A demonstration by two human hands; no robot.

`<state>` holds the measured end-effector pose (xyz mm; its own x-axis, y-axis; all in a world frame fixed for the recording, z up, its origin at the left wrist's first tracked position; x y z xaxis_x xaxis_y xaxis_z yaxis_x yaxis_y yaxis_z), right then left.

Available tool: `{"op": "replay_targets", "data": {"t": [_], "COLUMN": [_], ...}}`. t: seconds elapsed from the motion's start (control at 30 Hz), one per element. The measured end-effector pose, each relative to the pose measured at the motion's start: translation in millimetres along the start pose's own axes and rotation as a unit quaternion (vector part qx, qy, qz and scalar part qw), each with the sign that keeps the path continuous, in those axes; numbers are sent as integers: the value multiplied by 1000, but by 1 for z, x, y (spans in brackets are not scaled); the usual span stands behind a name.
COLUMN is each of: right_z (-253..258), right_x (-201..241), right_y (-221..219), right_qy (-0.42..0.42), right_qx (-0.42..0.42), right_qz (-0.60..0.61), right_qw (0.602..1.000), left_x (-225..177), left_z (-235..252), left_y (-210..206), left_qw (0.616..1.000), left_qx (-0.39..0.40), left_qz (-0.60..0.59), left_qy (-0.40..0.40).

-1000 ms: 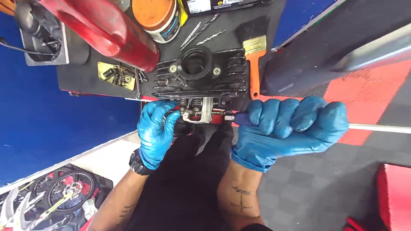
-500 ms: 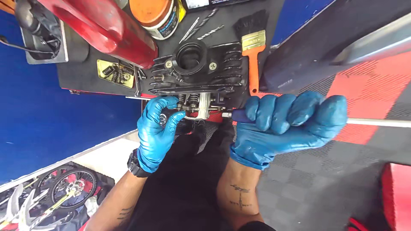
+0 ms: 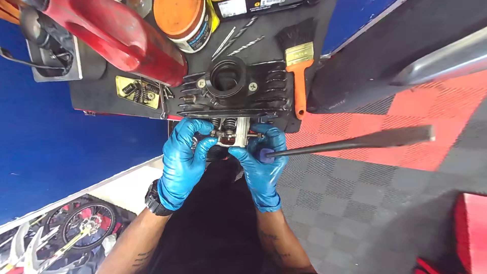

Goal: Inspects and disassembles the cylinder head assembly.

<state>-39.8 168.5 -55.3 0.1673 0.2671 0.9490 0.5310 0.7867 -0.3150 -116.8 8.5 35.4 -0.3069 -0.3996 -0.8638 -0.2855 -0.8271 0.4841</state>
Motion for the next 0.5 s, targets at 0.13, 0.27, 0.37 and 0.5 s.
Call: {"op": "replay_targets", "data": {"t": [0.13, 0.27, 0.37, 0.5], "right_z": [3, 8, 9, 2], "right_x": [3, 7, 7, 1], "right_y": [-2, -3, -4, -2], "right_qy": [19, 29, 19, 3], "right_qx": [6, 6, 2, -4], "right_qz": [11, -4, 0, 3], "right_qw": [1000, 1000, 1000, 1000], "left_x": [0, -1, -2, -1], "left_z": [4, 10, 9, 4], "left_y": [0, -2, -2, -2], "left_qw": [999, 1000, 999, 999], "left_qx": [-40, -10, 21, -23], "left_qz": [9, -14, -32, 16], "left_qy": [10, 22, 32, 24]}}
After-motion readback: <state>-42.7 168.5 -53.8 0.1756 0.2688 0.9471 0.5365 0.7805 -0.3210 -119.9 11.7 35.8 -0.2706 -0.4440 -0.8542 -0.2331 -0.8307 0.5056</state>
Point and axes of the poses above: each hand's wrist, its own z-axis towards the middle knuckle, its own y-axis out of the back of the hand, x = y × z, the point moved 10 cm from there along z, towards the middle knuckle, and after that the axes turned 8 degrees about -z, right-handed, at the moved point
